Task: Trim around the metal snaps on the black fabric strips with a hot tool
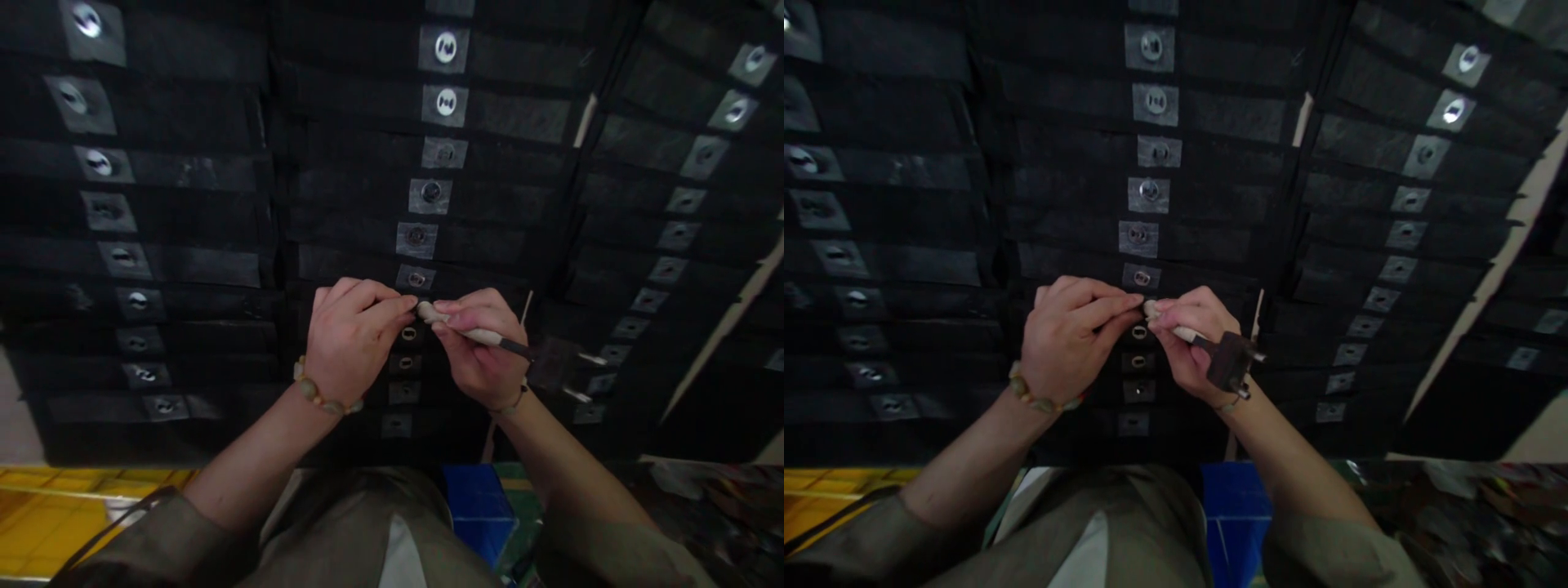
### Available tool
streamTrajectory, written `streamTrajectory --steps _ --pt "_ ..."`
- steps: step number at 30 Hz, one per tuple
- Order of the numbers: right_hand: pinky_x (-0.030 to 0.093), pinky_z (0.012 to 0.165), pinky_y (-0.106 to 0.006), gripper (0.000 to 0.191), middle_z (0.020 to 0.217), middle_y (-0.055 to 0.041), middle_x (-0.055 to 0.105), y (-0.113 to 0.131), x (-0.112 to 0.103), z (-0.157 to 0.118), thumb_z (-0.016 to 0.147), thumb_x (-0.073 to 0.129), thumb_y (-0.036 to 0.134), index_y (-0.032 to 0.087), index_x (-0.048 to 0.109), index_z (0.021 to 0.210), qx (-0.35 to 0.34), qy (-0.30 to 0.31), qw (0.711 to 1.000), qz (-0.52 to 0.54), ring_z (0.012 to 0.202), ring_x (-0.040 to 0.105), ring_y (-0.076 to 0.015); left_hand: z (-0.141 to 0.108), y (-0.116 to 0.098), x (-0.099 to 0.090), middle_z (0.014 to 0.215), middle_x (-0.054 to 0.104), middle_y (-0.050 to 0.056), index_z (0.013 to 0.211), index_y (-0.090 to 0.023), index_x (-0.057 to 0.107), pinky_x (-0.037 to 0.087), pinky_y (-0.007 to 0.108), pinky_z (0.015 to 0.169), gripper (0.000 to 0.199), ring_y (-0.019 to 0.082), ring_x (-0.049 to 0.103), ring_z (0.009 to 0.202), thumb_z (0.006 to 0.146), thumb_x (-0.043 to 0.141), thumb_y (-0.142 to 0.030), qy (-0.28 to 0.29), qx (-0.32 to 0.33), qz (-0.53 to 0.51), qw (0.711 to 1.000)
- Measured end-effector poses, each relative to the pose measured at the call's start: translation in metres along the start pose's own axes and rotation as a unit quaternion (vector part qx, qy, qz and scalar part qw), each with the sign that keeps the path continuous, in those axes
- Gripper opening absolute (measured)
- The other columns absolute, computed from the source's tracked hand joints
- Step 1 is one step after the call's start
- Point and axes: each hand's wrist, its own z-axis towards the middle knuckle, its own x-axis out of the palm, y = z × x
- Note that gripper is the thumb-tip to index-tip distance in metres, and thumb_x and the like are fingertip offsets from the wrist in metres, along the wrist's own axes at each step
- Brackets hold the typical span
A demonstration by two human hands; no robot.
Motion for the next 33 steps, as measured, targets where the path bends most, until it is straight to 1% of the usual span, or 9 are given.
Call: streamTrajectory --steps 6,13,19,21,23,25,27,30,33 --pt "0.06 0.073 -0.029 0.019 0.093 -0.0012 0.066 0.001 0.002 -0.002 0.086 0.069 0.01 0.022 0.061 0.098 -0.011 0.017 0.999 -0.03 0.087 0.068 -0.0142 0.0 0.006 0.001 0.088 0.076 -0.001 0.096 -0.029 0.078 0.038 0.034 0.07 0.009 0.017 0.063 0.084 0.089 0.071 -0.027 -0.028 0.025 -0.007 0.999" --pt "0.05 0.065 -0.026 0.01 0.085 -0.0002 0.061 0.019 0.013 0.012 0.091 0.064 0.018 0.025 0.061 0.096 -0.039 0.07 0.978 -0.19 0.079 0.061 -0.0136 0.002 0.009 -0.003 0.091 0.076 0.001 0.107 -0.025 0.071 0.039 0.035 0.069 0.016 0.019 0.065 0.085 0.094 0.063 -0.028 0.001 0.004 -0.024 1.0" --pt "0.05 0.071 -0.027 0.014 0.095 -0.0017 0.06 0.03 0.01 0.017 0.093 0.06 0.014 0.025 0.056 0.102 -0.005 0.104 0.982 -0.157 0.088 0.06 -0.0147 0.005 0.011 -0.01 0.101 0.075 0.0 0.119 -0.022 0.058 0.043 0.032 0.075 0.03 0.018 0.067 0.092 0.09 0.064 -0.02 0.04 -0.026 -0.082 0.995" --pt "0.044 0.061 -0.026 0.015 0.093 -0.0021 0.059 0.039 0.013 0.023 0.093 0.057 0.013 0.025 0.056 0.101 -0.012 0.133 0.969 -0.206 0.085 0.055 -0.0164 0.004 0.012 -0.012 0.101 0.075 0.0 0.117 -0.023 0.059 0.042 0.032 0.074 0.026 0.019 0.066 0.091 0.091 0.06 -0.02 0.046 -0.03 -0.088 0.995" --pt "0.031 0.052 -0.026 0.015 0.089 -0.0036 0.058 0.05 0.018 0.032 0.094 0.053 0.012 0.026 0.057 0.099 -0.014 0.173 0.946 -0.274 0.082 0.049 -0.0186 0.003 0.012 -0.012 0.101 0.075 0.001 0.116 -0.023 0.06 0.041 0.033 0.074 0.024 0.019 0.066 0.092 0.093 0.056 -0.022 0.049 -0.029 -0.093 0.994" --pt "0.022 0.049 -0.027 0.016 0.086 -0.0054 0.056 0.056 0.022 0.039 0.095 0.05 0.013 0.026 0.058 0.097 -0.007 0.196 0.929 -0.314 0.08 0.045 -0.0201 0.001 0.013 -0.012 0.104 0.075 0.003 0.117 -0.022 0.06 0.041 0.033 0.075 0.024 0.02 0.065 0.094 0.094 0.054 -0.025 0.05 -0.023 -0.095 0.994" --pt "0.019 0.049 -0.027 0.016 0.084 -0.0059 0.055 0.057 0.024 0.04 0.094 0.05 0.013 0.026 0.058 0.096 -0.007 0.193 0.927 -0.323 0.079 0.044 -0.0205 0.001 0.013 -0.013 0.105 0.074 0.004 0.117 -0.021 0.061 0.041 0.033 0.075 0.024 0.021 0.065 0.095 0.094 0.054 -0.027 0.049 -0.02 -0.091 0.994" --pt "0.024 0.048 -0.026 0.016 0.084 -0.0045 0.057 0.049 0.021 0.032 0.092 0.054 0.011 0.026 0.058 0.097 -0.016 0.166 0.941 -0.294 0.077 0.046 -0.0191 0.003 0.009 -0.018 0.103 0.074 0.003 0.113 -0.021 0.062 0.042 0.034 0.076 0.021 0.022 0.065 0.095 0.093 0.057 -0.026 0.07 -0.033 -0.076 0.994" --pt "0.047 0.059 -0.026 0.016 0.089 -0.0024 0.062 0.033 0.012 0.02 0.091 0.06 0.01 0.024 0.058 0.1 0.005 0.099 0.981 -0.166 0.081 0.058 -0.0159 0.012 0.002 -0.023 0.1 0.074 0.001 0.111 -0.023 0.063 0.041 0.034 0.075 0.019 0.02 0.065 0.09 0.093 0.059 -0.022 0.093 -0.038 -0.043 0.994"
